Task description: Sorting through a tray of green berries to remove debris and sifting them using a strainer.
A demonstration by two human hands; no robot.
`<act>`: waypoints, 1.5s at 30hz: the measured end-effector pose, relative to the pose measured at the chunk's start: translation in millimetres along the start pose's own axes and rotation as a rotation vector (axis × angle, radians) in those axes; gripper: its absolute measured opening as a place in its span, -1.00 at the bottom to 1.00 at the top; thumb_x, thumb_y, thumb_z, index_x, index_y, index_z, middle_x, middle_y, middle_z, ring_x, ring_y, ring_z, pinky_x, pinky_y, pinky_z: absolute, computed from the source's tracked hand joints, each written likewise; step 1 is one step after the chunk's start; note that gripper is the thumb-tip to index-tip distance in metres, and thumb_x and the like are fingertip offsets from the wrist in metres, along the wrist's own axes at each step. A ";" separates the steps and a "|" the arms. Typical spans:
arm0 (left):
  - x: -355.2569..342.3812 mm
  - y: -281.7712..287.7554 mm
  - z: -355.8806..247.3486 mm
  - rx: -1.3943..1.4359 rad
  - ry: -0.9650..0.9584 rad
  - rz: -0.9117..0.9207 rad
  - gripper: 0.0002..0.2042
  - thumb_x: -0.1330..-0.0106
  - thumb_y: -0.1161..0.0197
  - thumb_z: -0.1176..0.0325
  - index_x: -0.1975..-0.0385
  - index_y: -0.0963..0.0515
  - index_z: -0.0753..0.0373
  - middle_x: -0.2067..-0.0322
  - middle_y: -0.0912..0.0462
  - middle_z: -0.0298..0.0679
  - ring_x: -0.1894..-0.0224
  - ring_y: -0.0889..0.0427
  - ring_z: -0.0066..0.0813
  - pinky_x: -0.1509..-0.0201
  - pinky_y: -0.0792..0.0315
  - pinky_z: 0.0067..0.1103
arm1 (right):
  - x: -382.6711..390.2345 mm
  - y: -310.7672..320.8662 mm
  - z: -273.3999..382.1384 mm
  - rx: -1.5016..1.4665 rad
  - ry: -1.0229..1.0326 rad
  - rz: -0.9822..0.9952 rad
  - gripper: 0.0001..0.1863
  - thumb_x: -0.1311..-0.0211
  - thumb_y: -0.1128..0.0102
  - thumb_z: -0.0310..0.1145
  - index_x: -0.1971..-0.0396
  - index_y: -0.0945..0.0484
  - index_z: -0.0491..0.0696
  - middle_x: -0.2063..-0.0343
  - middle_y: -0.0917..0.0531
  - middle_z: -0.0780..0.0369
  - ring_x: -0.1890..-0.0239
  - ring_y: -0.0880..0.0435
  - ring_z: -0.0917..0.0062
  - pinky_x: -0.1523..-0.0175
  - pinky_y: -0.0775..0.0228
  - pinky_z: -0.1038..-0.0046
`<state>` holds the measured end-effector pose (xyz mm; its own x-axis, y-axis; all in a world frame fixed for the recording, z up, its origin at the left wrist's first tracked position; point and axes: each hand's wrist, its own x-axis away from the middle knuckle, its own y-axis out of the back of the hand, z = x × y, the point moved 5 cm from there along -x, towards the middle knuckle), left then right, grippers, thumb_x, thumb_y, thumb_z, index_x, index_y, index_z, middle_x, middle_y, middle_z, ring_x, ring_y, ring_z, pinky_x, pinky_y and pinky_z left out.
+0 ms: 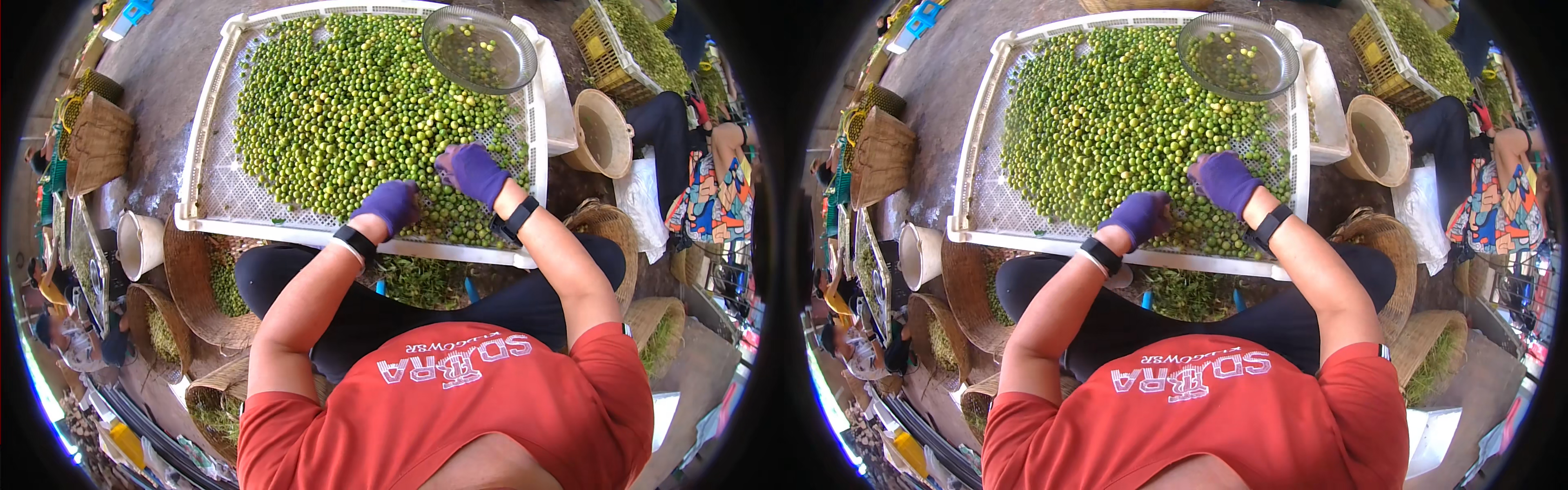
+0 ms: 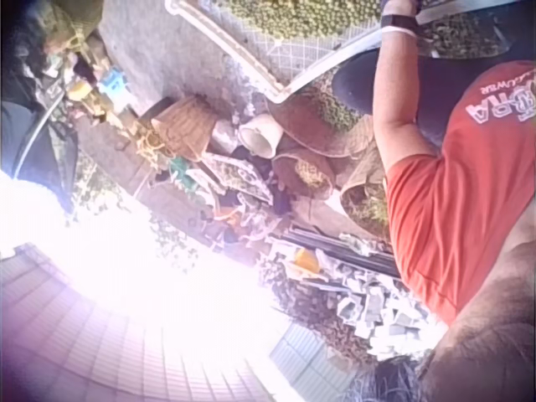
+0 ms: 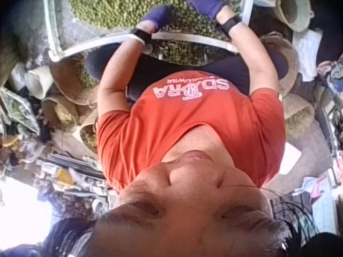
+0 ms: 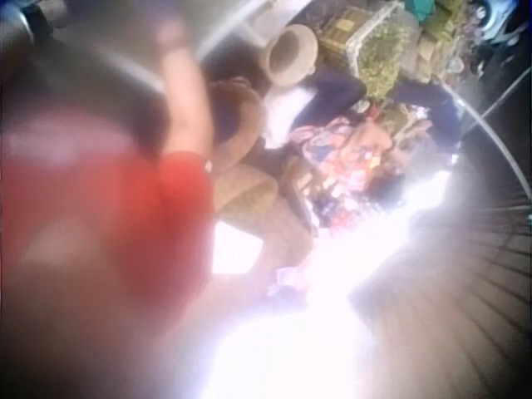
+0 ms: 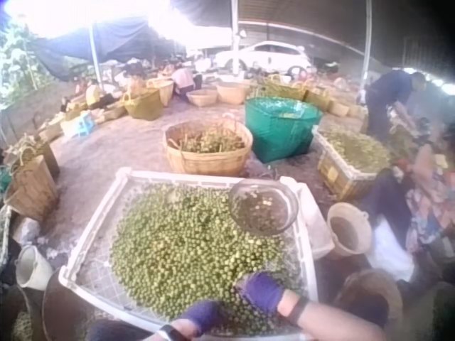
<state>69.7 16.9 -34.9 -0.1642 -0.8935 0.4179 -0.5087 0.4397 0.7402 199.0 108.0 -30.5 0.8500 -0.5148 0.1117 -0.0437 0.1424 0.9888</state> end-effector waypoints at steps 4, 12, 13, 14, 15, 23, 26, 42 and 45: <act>4.7 12.7 20.2 0.911 0.240 0.145 -0.87 -0.17 -0.23 0.38 0.32 -0.55 0.22 0.58 -0.51 -0.35 0.48 -0.55 -0.60 0.44 -0.45 -0.64 | 23.5 15.6 -37.3 -0.759 -0.189 -0.274 -0.77 0.06 -0.32 -0.43 0.32 -0.62 -0.08 0.33 -0.67 0.16 0.33 -0.67 0.36 0.23 -0.50 0.39; 10.6 28.7 3.7 0.998 0.176 0.032 -0.81 -0.11 -0.35 0.23 0.46 -0.55 0.20 0.62 -0.54 -0.39 0.56 -0.50 -0.60 0.48 -0.40 -0.61 | 64.4 27.8 9.8 -0.266 0.061 0.028 -0.82 0.01 -0.27 -0.25 0.39 -0.58 0.03 0.40 -0.62 0.20 0.32 -0.64 0.34 0.23 -0.43 0.32; 2.4 11.5 7.8 0.754 0.032 -0.066 -0.76 -0.09 -0.38 0.20 0.44 -0.59 0.25 0.57 -0.60 -0.31 0.53 -0.56 -0.51 0.41 -0.47 -0.53 | 66.5 20.0 21.6 -0.125 0.090 0.039 -0.86 -0.03 -0.22 -0.26 0.41 -0.58 0.04 0.40 -0.61 0.22 0.33 -0.63 0.35 0.21 -0.42 0.31; 4.8 12.1 -8.1 0.519 -0.041 -0.033 -0.83 -0.14 -0.32 0.28 0.36 -0.62 0.21 0.51 -0.65 -0.25 0.50 -0.59 -0.45 0.36 -0.50 -0.51 | 67.9 9.4 29.0 0.014 0.108 0.049 -0.90 -0.07 -0.17 -0.27 0.43 -0.57 0.06 0.40 -0.61 0.23 0.33 -0.63 0.37 0.20 -0.40 0.31; 3.5 5.6 -18.6 0.328 -0.113 -0.042 -0.84 -0.14 -0.30 0.28 0.35 -0.62 0.18 0.47 -0.65 -0.19 0.45 -0.62 -0.32 0.30 -0.51 -0.44 | 67.9 3.6 31.7 0.025 0.116 0.023 -0.90 -0.10 -0.13 -0.29 0.43 -0.57 0.05 0.41 -0.60 0.22 0.34 -0.62 0.37 0.20 -0.40 0.31; 6.3 -8.0 -56.6 -0.222 -0.182 0.027 -0.85 -0.21 -0.12 0.29 0.40 -0.64 0.08 0.29 -0.60 -0.09 0.24 -0.63 -0.06 0.19 -0.50 -0.25 | 67.0 -11.3 37.3 -0.136 -0.009 -0.003 -0.84 -0.06 -0.07 -0.37 0.49 -0.57 -0.14 0.59 -0.59 0.07 0.55 -0.61 0.25 0.44 -0.43 0.21; 7.5 -13.3 -46.2 -0.235 -0.130 -0.100 -0.88 -0.17 -0.16 0.29 0.45 -0.66 0.01 0.39 -0.59 -0.17 0.25 -0.61 -0.14 0.20 -0.49 -0.33 | 60.8 -28.6 41.0 -0.215 0.087 -0.021 -0.78 -0.02 -0.01 -0.45 0.52 -0.54 -0.32 0.67 -0.56 -0.05 0.62 -0.61 0.18 0.56 -0.40 0.16; 5.9 -18.7 -64.2 -0.457 -0.164 -0.009 -0.84 -0.27 -0.04 0.32 0.34 -0.59 0.13 0.33 -0.61 -0.13 0.24 -0.65 -0.17 0.20 -0.53 -0.30 | 69.1 -14.2 44.9 0.206 0.040 -0.015 -0.84 -0.06 -0.07 -0.31 0.55 -0.62 0.02 0.56 -0.62 0.23 0.50 -0.62 0.33 0.44 -0.39 0.28; 3.3 -16.8 -67.9 -0.466 -0.203 0.034 -0.83 -0.24 -0.07 0.28 0.32 -0.58 0.14 0.34 -0.63 -0.11 0.23 -0.64 -0.12 0.20 -0.53 -0.28 | 68.8 -14.6 42.2 0.196 0.020 0.001 -0.86 -0.09 -0.06 -0.31 0.52 -0.61 0.04 0.56 -0.63 0.24 0.50 -0.64 0.35 0.44 -0.38 0.27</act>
<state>135.1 12.7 -10.2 -0.3586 -0.8573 0.3694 -0.0772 0.4216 0.9035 236.0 34.8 -33.1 0.8599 -0.4978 0.1130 -0.1448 -0.0255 0.9891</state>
